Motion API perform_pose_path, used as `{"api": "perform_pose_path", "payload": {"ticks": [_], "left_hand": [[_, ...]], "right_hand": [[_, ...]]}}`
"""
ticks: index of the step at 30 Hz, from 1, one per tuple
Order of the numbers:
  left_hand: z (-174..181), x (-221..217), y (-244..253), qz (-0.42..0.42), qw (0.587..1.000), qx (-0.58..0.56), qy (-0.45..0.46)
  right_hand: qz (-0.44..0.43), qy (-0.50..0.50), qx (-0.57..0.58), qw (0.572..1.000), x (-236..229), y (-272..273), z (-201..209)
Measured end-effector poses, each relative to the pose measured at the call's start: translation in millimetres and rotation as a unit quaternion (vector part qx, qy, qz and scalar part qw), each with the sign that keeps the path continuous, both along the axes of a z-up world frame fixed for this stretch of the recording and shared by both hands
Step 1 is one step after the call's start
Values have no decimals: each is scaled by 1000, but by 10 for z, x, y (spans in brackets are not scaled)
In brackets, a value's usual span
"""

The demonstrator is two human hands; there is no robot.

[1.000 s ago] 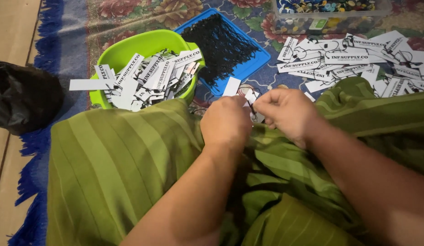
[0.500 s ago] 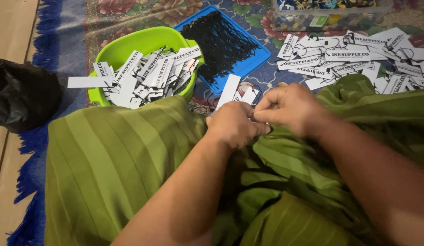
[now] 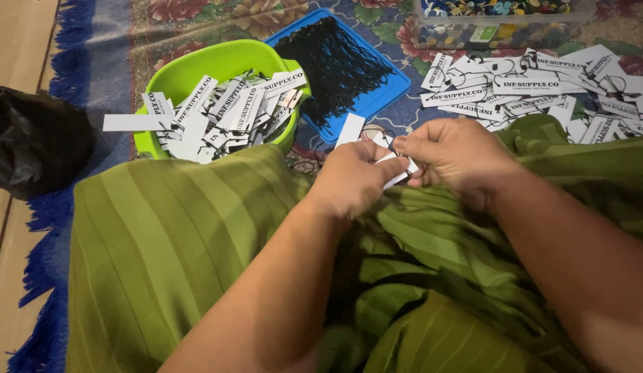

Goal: Attaching metal safety pins to printed paper labels manually.

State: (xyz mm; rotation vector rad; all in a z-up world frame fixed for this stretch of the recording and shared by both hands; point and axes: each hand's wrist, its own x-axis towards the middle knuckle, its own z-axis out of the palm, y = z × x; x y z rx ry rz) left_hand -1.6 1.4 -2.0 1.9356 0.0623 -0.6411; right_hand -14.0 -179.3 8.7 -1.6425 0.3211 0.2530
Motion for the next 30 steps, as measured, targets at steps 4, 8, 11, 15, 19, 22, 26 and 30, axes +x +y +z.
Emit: {"api": "perform_pose_path", "payload": {"ticks": [4, 8, 11, 15, 19, 22, 26, 30], "left_hand": [[-113, 57, -18, 36, 998, -54, 11], [188, -78, -12, -40, 993, 66, -90], [39, -26, -33, -45, 986, 127, -103], [91, -23, 42, 68, 997, -29, 16], [-215, 146, -17, 100, 993, -63, 22], [-198, 139, -39, 126, 989, -75, 33], [-53, 102, -15, 151, 982, -93, 58], [-18, 128, -10, 148, 986, -61, 54]], "right_hand": [[-6, 0, 11, 1000, 13, -27, -94], [19, 6, -14, 1000, 25, -40, -100], [23, 8, -6, 1000, 28, 7, -135], [-1, -1, 4, 1000, 27, 63, -108], [6, -33, -26, 999, 47, 64, -140], [28, -79, -117, 990, 47, 78, -201], [58, -131, -238, 961, -27, 155, -71], [75, -170, -285, 940, -117, 190, 83]]}}
